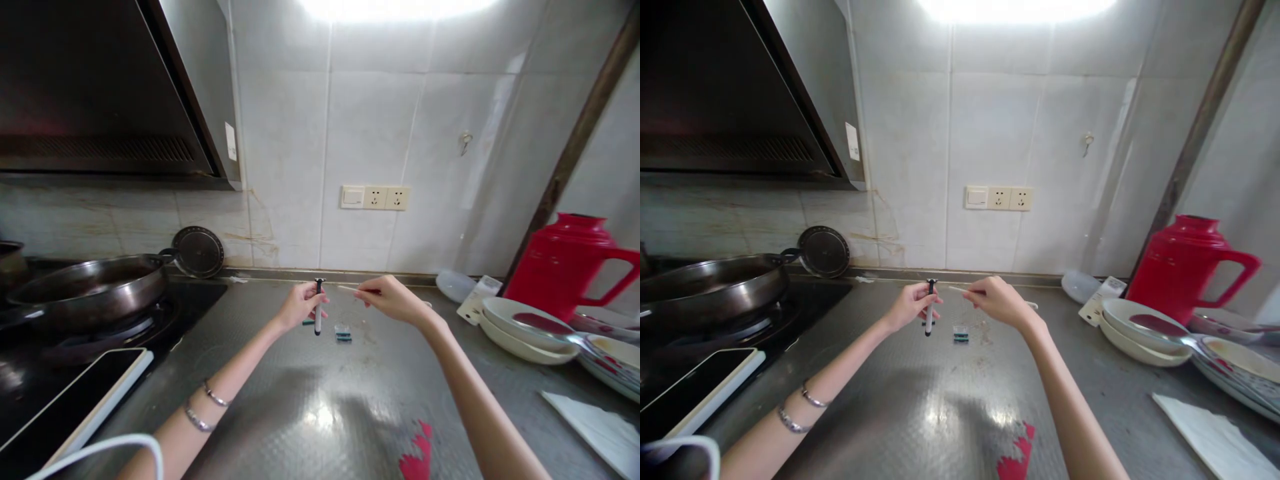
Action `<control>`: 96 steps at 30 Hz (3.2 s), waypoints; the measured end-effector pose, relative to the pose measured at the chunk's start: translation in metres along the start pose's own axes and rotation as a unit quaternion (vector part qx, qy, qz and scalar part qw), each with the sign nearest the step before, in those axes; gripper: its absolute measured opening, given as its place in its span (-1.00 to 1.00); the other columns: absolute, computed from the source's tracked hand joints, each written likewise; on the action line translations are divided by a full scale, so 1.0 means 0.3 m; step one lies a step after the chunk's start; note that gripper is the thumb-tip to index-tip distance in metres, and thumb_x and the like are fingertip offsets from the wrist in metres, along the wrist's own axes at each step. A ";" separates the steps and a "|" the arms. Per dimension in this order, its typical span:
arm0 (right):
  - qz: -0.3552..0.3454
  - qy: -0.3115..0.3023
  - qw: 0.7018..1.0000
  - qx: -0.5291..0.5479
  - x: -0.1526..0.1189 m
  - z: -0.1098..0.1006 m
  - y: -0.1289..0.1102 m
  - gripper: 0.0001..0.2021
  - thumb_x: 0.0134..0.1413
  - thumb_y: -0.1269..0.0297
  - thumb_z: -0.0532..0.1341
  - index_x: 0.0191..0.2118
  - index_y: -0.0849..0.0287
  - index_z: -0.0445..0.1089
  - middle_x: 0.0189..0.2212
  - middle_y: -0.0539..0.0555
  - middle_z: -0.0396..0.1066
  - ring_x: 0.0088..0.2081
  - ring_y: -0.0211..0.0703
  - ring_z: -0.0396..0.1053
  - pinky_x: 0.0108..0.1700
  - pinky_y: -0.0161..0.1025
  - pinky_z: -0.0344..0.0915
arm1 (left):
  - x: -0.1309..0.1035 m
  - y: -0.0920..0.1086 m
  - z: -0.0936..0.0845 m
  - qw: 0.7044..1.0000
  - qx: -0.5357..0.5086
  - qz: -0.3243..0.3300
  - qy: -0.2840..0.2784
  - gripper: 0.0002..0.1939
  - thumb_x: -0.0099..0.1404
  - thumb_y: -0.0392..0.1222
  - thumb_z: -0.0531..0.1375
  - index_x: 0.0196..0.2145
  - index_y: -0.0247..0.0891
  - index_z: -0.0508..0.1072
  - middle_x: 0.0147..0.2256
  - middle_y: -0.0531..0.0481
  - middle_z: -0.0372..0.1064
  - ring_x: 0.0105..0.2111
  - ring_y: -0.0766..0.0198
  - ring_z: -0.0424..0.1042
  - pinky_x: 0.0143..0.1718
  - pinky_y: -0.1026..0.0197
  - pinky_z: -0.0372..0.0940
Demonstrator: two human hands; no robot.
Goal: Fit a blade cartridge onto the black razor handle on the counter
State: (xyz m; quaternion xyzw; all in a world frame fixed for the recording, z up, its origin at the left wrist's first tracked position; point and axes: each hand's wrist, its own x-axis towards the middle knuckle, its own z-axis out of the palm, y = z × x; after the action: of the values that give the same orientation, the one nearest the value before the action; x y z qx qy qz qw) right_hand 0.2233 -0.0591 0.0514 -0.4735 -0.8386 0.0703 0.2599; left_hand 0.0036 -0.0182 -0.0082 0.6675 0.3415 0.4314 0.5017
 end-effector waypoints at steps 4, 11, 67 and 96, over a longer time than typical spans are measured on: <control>0.018 0.014 0.999 -0.035 0.002 0.009 0.021 -0.64 0.07 0.11 0.04 -0.62 0.21 0.32 -0.66 -0.01 0.27 -0.57 -0.31 0.13 -0.50 -0.37 -0.03 | -0.037 -0.010 0.007 0.995 -0.049 -0.084 0.014 -0.68 0.08 -0.05 0.23 -0.35 -0.34 0.26 -0.33 -0.17 0.45 -0.57 0.20 0.48 -0.67 0.29 0.30; 0.015 -0.007 1.000 -0.009 0.027 0.080 0.041 -0.64 0.04 0.08 0.07 -0.61 0.21 0.36 -0.66 -0.02 0.27 -0.58 -0.31 0.13 -0.50 -0.37 -0.04 | -0.084 -0.024 -0.009 0.977 -0.117 -0.180 -0.003 -0.70 0.08 -0.08 0.25 -0.39 -0.34 0.25 -0.36 -0.22 0.49 -0.52 0.18 0.49 -0.61 0.28 0.32; 0.165 0.083 0.677 0.712 -0.104 0.432 -0.292 -0.64 -0.04 -0.07 0.16 -0.46 0.13 0.11 -0.76 -0.22 -0.06 -0.76 -0.51 -0.27 -0.75 -0.48 -0.32 | -0.092 -0.044 0.003 0.995 -0.031 0.018 -0.095 -0.69 0.03 -0.06 0.24 -0.37 -0.34 0.29 -0.56 0.07 0.30 -0.61 0.42 0.29 -0.57 0.36 0.21; 0.154 0.130 0.668 0.716 -0.147 0.432 -0.343 -0.64 -0.04 -0.06 0.17 -0.46 0.14 0.12 -0.76 -0.24 -0.12 -0.75 -0.51 -0.27 -0.76 -0.51 -0.30 | -0.102 -0.007 0.031 0.996 0.040 0.060 -0.047 -0.86 0.05 -0.24 0.16 -0.43 -0.32 0.26 -0.54 0.06 0.31 -0.56 0.39 0.32 -0.55 0.37 0.15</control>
State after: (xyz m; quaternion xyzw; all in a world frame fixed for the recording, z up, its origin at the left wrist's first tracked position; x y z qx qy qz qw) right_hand 0.0987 -0.1347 -0.0382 -0.2685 -0.4030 0.6262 0.6110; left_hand 0.0001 -0.0484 -0.0186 0.7259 0.2937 0.4146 0.4636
